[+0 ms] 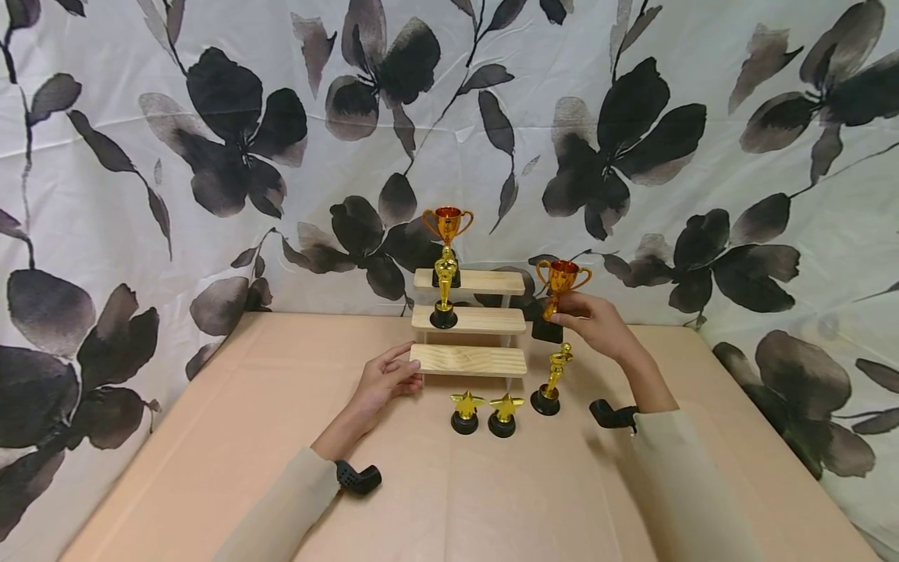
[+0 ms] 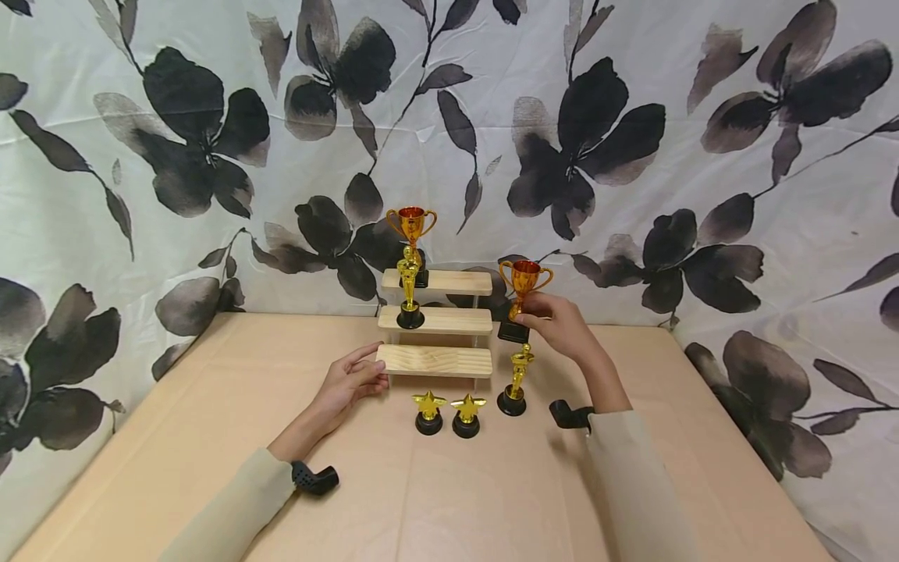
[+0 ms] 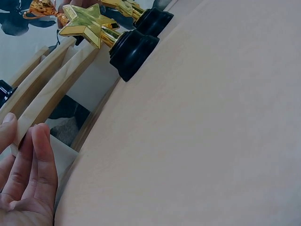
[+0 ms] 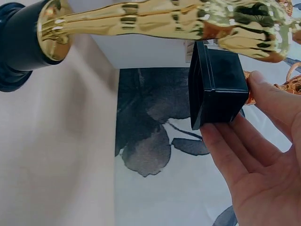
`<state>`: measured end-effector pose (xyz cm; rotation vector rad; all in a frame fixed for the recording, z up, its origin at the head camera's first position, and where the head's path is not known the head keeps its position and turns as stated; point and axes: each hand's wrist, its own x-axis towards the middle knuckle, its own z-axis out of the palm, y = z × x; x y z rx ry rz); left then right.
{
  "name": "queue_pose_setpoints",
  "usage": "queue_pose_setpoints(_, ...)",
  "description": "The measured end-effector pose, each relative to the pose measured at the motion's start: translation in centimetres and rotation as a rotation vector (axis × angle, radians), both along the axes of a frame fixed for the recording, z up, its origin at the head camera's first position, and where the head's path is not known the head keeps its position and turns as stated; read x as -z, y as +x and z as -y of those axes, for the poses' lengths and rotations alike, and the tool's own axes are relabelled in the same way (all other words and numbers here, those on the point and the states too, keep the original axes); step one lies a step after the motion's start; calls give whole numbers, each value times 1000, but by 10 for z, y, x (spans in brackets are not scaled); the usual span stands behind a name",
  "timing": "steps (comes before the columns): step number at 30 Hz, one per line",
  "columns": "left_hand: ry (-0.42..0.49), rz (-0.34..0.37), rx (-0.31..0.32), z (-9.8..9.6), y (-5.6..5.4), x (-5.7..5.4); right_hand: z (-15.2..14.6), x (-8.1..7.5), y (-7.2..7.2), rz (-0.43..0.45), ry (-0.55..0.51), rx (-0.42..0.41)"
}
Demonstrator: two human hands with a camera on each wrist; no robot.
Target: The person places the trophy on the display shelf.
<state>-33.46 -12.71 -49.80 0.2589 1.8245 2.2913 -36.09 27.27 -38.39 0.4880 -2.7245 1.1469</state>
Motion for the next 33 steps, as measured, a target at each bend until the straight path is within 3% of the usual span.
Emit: queue_pose_setpoints(33,-14,-6,4,1,0,0,27,-59,-16,-40,79,-56)
